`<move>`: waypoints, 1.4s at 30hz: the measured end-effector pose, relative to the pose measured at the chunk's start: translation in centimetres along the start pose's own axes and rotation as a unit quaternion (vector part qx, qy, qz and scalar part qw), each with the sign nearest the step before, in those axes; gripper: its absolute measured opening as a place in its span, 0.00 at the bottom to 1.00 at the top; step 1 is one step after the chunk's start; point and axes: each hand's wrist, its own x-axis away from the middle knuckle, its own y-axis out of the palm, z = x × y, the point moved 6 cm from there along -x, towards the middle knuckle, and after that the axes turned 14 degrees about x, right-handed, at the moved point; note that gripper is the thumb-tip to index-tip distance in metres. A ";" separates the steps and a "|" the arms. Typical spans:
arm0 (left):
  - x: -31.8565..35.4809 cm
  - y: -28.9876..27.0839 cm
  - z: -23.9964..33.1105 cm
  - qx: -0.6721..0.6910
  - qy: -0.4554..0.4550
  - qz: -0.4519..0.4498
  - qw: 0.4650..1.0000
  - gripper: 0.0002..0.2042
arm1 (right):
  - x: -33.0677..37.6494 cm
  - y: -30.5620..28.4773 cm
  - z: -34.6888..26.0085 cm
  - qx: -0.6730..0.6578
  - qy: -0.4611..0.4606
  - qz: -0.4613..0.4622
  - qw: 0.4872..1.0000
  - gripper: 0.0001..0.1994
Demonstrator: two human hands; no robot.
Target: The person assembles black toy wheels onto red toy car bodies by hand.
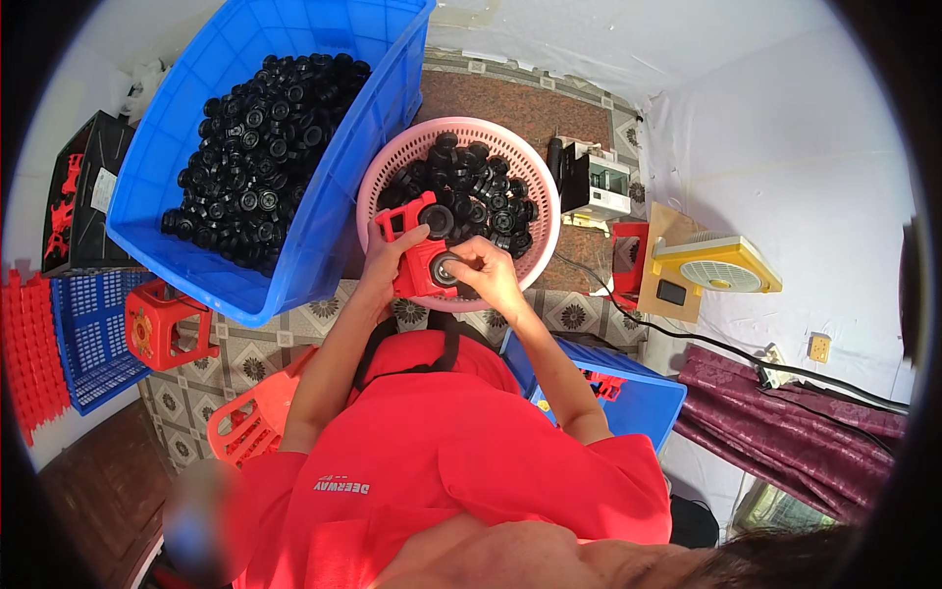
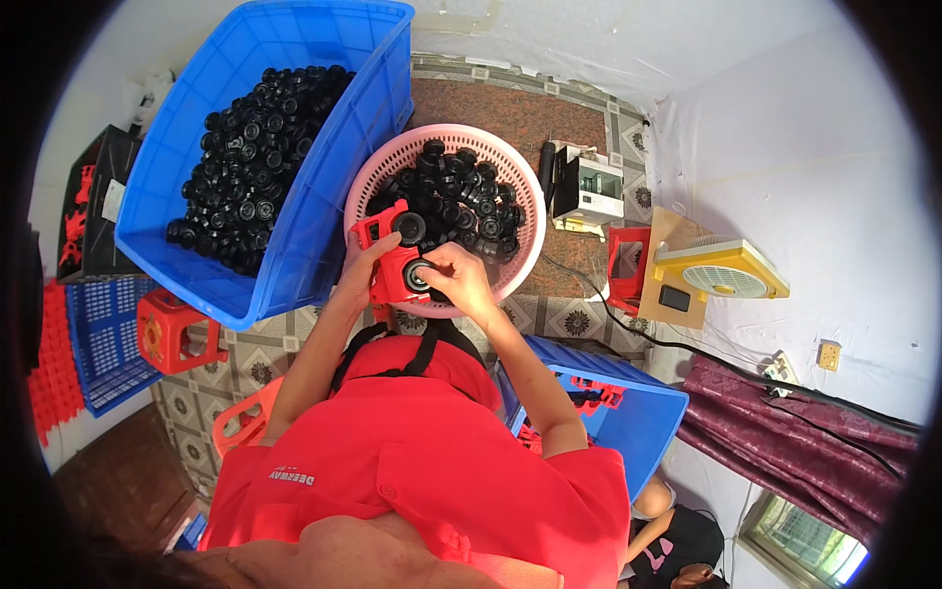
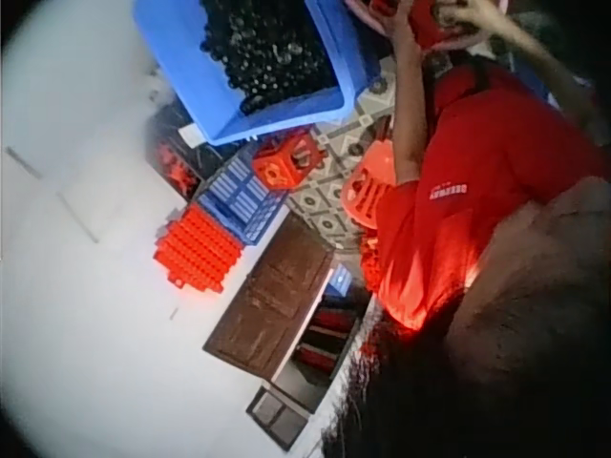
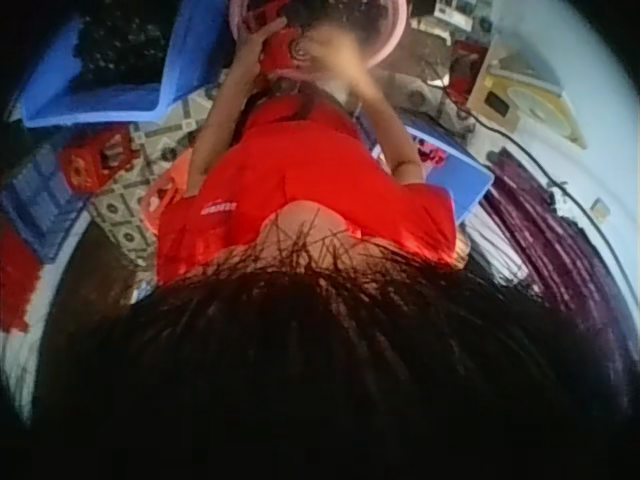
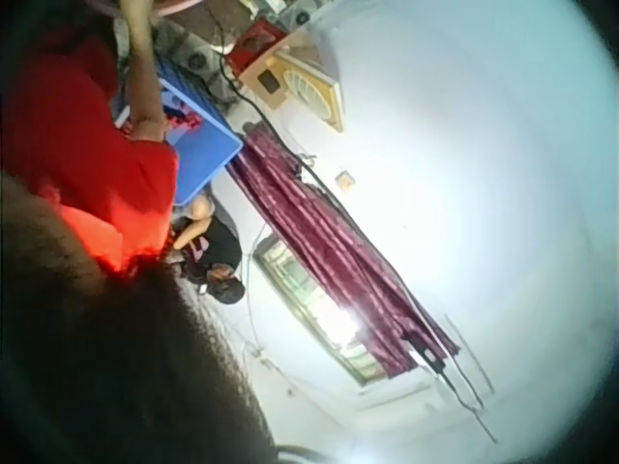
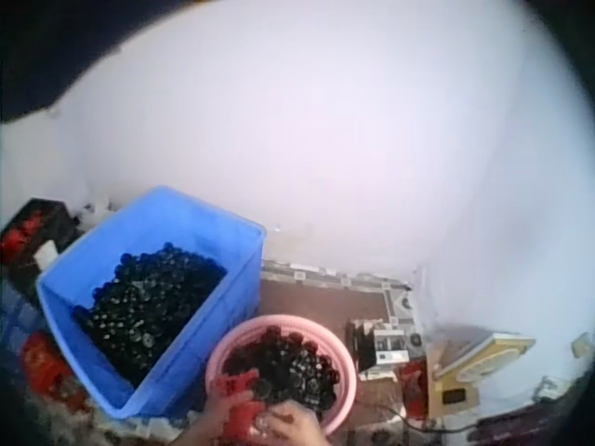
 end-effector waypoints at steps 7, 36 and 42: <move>-1.1 -0.3 -0.4 0.097 -0.070 -0.091 0.989 0.53 | -0.5 1.0 0.5 -0.106 0.036 -0.030 0.993 0.30; 5.4 -3.0 -0.7 0.241 -0.335 -0.229 0.882 0.54 | 1.8 1.2 -11.8 0.238 -0.467 -0.179 0.833 0.46; 5.9 -4.4 1.2 0.107 -0.244 -0.269 0.926 0.47 | -11.2 -0.3 5.3 0.089 0.008 0.008 0.996 0.18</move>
